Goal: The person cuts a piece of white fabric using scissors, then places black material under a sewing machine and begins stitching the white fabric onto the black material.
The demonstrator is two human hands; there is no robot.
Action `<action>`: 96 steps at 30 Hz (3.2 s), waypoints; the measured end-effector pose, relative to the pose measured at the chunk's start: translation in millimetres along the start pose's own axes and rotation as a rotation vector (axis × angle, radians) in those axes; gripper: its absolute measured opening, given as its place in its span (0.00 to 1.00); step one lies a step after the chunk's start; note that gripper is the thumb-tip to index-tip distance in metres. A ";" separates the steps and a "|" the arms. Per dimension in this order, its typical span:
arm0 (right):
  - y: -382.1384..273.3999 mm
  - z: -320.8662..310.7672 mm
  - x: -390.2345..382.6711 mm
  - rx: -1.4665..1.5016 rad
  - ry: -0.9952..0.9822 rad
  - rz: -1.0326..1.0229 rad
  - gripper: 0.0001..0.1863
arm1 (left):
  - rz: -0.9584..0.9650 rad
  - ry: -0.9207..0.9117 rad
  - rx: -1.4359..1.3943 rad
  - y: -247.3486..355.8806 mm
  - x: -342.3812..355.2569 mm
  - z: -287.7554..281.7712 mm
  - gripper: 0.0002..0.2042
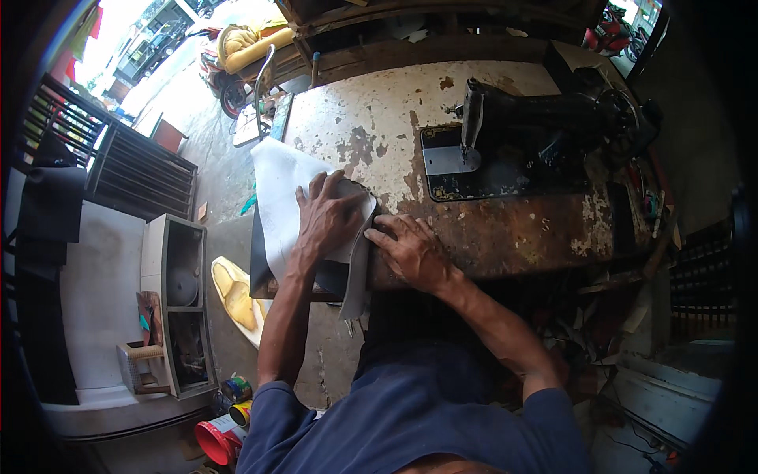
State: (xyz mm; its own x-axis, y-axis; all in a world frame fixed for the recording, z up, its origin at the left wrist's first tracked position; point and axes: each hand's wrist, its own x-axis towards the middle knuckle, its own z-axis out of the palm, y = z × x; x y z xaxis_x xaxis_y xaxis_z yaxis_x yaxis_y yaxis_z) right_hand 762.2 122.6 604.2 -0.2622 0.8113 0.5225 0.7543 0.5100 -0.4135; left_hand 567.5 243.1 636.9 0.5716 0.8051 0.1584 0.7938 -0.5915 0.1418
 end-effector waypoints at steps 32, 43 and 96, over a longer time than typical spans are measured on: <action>77.4 -54.4 -13.1 -0.114 -0.151 0.099 0.19 | -0.523 0.046 0.074 30.4 -82.4 21.0 0.32; 90.6 -78.1 -19.0 -0.225 0.057 0.113 0.14 | -0.084 -0.039 -0.184 16.0 21.4 36.6 0.35; 89.3 -67.2 -11.2 -0.196 0.149 0.466 0.20 | 0.818 -0.188 -0.321 66.7 161.6 46.6 0.24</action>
State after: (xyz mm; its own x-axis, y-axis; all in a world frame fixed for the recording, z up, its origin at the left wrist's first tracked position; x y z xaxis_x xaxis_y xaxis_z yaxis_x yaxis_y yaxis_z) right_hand 872.9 139.8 611.5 0.2060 0.8826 0.4226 0.8728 0.0296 -0.4873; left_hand 722.6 335.9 626.5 0.9798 0.1036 0.1712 0.0431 -0.9447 0.3251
